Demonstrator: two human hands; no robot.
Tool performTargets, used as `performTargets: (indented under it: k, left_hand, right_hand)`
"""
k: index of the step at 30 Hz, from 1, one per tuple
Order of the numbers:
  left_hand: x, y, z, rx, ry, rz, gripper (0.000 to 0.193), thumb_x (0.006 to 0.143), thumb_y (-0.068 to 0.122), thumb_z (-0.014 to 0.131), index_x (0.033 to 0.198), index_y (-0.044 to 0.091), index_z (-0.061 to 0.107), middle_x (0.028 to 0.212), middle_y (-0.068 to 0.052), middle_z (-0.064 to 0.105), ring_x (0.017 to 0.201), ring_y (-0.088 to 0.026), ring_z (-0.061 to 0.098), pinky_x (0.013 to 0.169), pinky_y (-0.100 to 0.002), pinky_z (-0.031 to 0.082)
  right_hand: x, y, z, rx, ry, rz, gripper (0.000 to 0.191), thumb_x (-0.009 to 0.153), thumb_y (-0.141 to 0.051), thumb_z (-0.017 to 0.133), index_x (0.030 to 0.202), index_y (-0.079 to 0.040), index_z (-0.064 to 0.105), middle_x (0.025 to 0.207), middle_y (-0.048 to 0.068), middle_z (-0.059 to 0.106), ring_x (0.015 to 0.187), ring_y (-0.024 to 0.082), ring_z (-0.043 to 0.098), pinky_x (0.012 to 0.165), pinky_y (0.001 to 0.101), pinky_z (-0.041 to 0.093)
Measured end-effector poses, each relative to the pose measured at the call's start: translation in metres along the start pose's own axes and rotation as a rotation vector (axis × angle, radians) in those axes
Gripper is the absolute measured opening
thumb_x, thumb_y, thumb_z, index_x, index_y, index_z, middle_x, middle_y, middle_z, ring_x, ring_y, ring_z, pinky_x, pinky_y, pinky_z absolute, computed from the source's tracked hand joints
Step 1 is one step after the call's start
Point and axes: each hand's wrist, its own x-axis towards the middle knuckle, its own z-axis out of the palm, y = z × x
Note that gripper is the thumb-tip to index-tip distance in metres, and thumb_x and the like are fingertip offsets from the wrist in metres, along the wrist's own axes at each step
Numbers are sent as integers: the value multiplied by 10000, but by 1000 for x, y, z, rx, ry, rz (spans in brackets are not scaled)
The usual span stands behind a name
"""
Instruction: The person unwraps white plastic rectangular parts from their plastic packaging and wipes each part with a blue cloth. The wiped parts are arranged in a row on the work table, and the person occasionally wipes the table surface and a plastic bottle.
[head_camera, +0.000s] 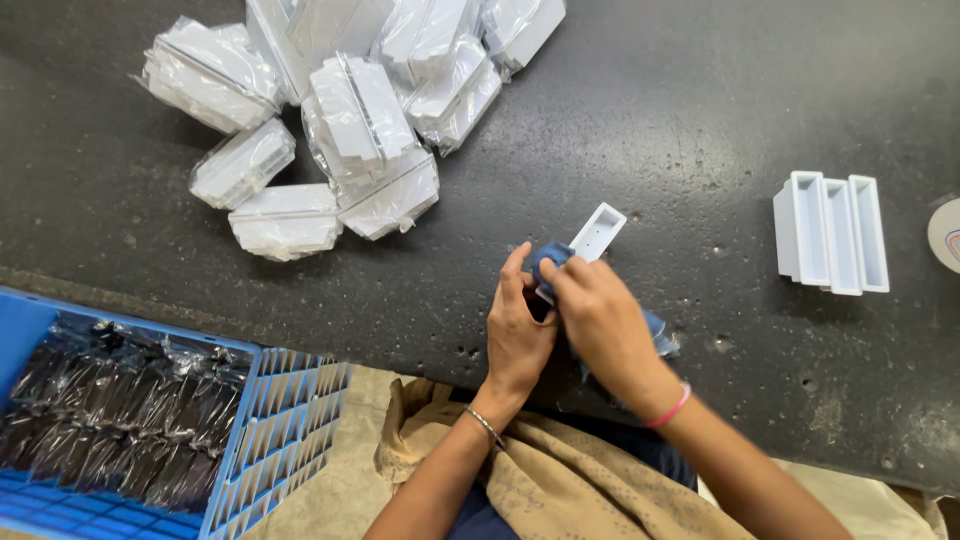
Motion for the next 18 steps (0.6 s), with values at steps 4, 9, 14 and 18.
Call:
performTargets:
  k: [4,9,14,18]
  left_hand:
    - [-1,-1,1,-53,32,91,848,776,23,783,1510,98,365,1027,-99,687,955,-291,714,869,-399,585]
    - [0,-1,-2,-33,49,61,752,879,25,720,1539,95,365,1003,-109,687,930,-313,713,822,-421,581]
    - [1,-1,-3,-21,28,23,771,887,46,741,1550,91,351,970,-88,684,903,-267,724,813,-399,599]
    - [3,-2,-2,-102,24,28,862,802,30,806,1536,85,357,1003,-72,708,935,-233,734,840,-366,615]
  right_hand:
    - [0,10,-5,-9,1,81,358,865,21,631,1214,-34,695,1012,165,624,970,364,607,854,447,499]
    - [-12,-2,0,81,-39,-26,402,857,30,627,1253,-24,675,1028,141,636,976,342,615,868,432,506]
    - [-26,-13,-6,5,-87,-53,462,842,36,622,1299,-19,666,1090,139,657,967,323,620,871,416,509]
    - [-36,-8,-15,-36,-84,-20,472,827,27,628,1292,-33,672,1098,138,663,960,312,623,864,413,508]
